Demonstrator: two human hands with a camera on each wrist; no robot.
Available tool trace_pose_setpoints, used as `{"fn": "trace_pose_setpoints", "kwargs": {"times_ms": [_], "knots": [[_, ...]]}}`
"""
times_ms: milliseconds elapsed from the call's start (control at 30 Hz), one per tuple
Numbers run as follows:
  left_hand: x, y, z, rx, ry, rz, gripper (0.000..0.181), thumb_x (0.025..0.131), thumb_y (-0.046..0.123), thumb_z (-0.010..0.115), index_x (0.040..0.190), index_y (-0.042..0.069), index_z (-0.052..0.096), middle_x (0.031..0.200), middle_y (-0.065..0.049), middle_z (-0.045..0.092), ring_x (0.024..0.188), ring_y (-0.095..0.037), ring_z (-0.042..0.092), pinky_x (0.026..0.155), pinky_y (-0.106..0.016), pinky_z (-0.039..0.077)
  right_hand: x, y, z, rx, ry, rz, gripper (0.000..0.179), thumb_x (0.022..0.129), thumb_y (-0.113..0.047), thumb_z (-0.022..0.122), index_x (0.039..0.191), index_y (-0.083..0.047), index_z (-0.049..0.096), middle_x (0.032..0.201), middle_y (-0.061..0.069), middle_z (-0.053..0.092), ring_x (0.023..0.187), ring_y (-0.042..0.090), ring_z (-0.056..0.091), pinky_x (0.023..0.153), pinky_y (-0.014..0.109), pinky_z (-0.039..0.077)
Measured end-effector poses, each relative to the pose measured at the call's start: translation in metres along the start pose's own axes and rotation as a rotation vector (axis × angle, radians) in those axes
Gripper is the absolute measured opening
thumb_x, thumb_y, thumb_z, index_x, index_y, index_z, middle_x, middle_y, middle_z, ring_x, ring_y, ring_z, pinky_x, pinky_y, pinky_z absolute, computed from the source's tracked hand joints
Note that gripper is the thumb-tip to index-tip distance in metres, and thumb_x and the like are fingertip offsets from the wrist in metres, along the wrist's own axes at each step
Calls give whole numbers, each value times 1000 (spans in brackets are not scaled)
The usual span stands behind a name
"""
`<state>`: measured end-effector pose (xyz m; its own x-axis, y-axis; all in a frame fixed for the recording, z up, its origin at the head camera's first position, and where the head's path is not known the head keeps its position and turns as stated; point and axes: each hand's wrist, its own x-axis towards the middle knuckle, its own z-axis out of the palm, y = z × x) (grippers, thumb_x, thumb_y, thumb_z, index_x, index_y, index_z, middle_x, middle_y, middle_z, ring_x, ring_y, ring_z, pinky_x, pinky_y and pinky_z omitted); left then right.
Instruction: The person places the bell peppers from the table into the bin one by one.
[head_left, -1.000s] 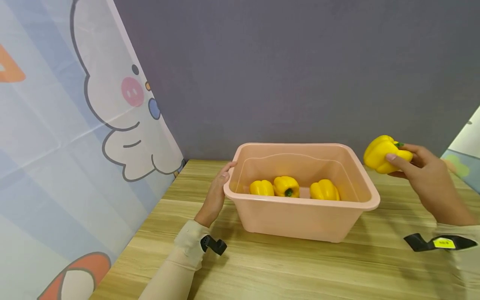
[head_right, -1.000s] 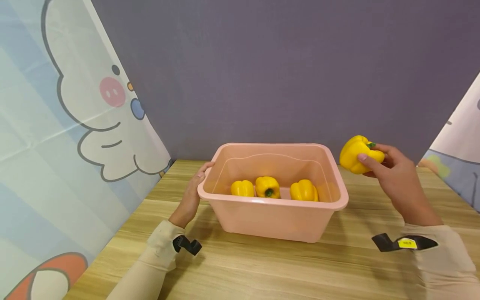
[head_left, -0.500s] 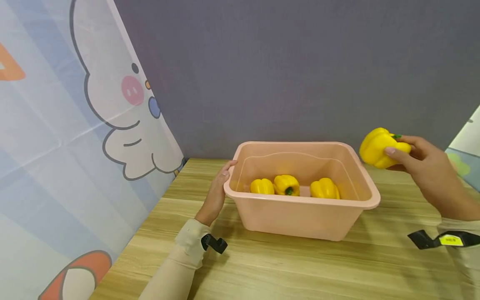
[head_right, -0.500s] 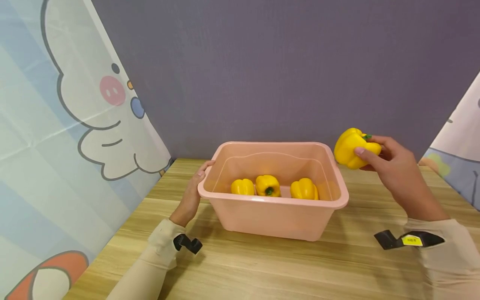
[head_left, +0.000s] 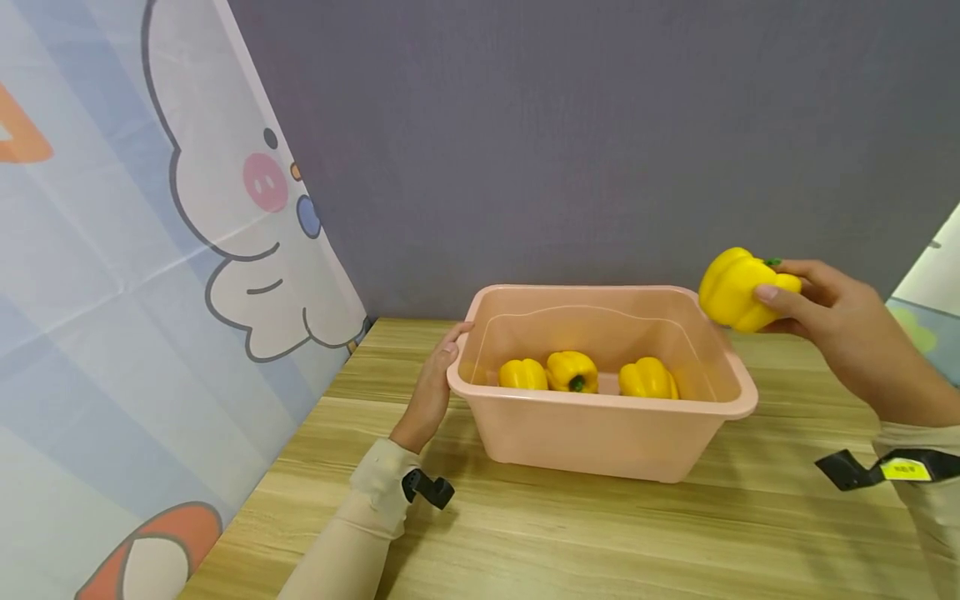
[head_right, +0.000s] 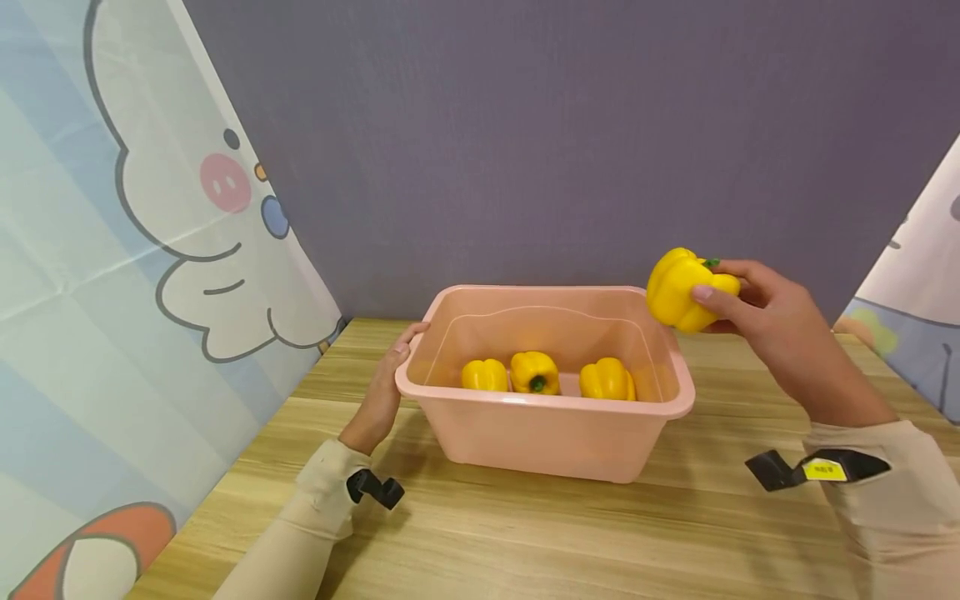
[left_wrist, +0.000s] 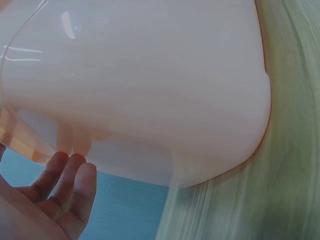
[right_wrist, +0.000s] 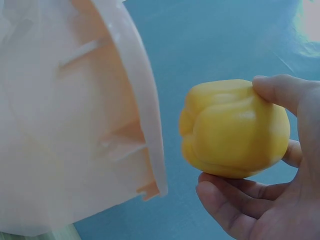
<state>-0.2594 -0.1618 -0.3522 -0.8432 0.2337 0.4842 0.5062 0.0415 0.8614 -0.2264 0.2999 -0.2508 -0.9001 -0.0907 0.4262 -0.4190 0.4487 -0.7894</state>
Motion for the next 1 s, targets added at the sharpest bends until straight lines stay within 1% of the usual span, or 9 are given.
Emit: {"fn": "trace_pose_setpoints", "kwargs": {"times_ms": [133,300,433,567,633,800,1000], "knots": [[1,-1,0,2,-3,3,56,106,43,29,151,11,41,153,-8,43,135,-24,43,109,-44,36,2,-3,2,0,-15,22,36,103,-19,56,138,-19,48,125,-3,53,96,5,64,76,17,53],[1,0,1,1,6,-6,55,107,41,29,151,11,41,153,-7,42,135,-25,43,109,-43,36,8,-7,8,32,-63,37,33,104,-18,55,136,-22,48,124,-5,54,97,6,63,77,18,53],[0,0,2,1,8,-9,55,106,41,30,151,11,41,153,-6,42,135,-24,42,109,-43,35,10,-11,12,2,-97,42,32,104,-20,54,135,-18,47,120,-6,57,95,7,64,78,18,53],[0,-1,2,12,11,0,56,106,42,30,151,12,41,153,-5,42,136,-22,42,110,-46,34,11,-18,16,-63,-131,54,39,104,-28,55,138,-12,45,121,0,56,96,8,64,78,18,53],[0,-1,2,16,16,4,56,106,42,29,151,12,41,153,-4,42,136,-22,42,111,-47,34,13,-21,19,-80,-150,54,40,104,-29,55,137,-10,45,120,2,57,96,9,65,79,19,53],[0,-1,3,9,21,14,56,106,42,28,152,11,41,154,-5,41,137,-22,41,111,-48,33,15,-30,25,-80,-202,39,37,103,-27,58,134,-10,50,118,2,61,97,14,65,80,22,54],[-1,0,4,6,20,3,56,107,40,29,153,11,39,157,-4,37,140,-24,37,112,-50,31,18,-36,31,-62,-219,22,36,102,-25,60,132,-9,52,116,4,63,96,17,66,79,26,56]]}}
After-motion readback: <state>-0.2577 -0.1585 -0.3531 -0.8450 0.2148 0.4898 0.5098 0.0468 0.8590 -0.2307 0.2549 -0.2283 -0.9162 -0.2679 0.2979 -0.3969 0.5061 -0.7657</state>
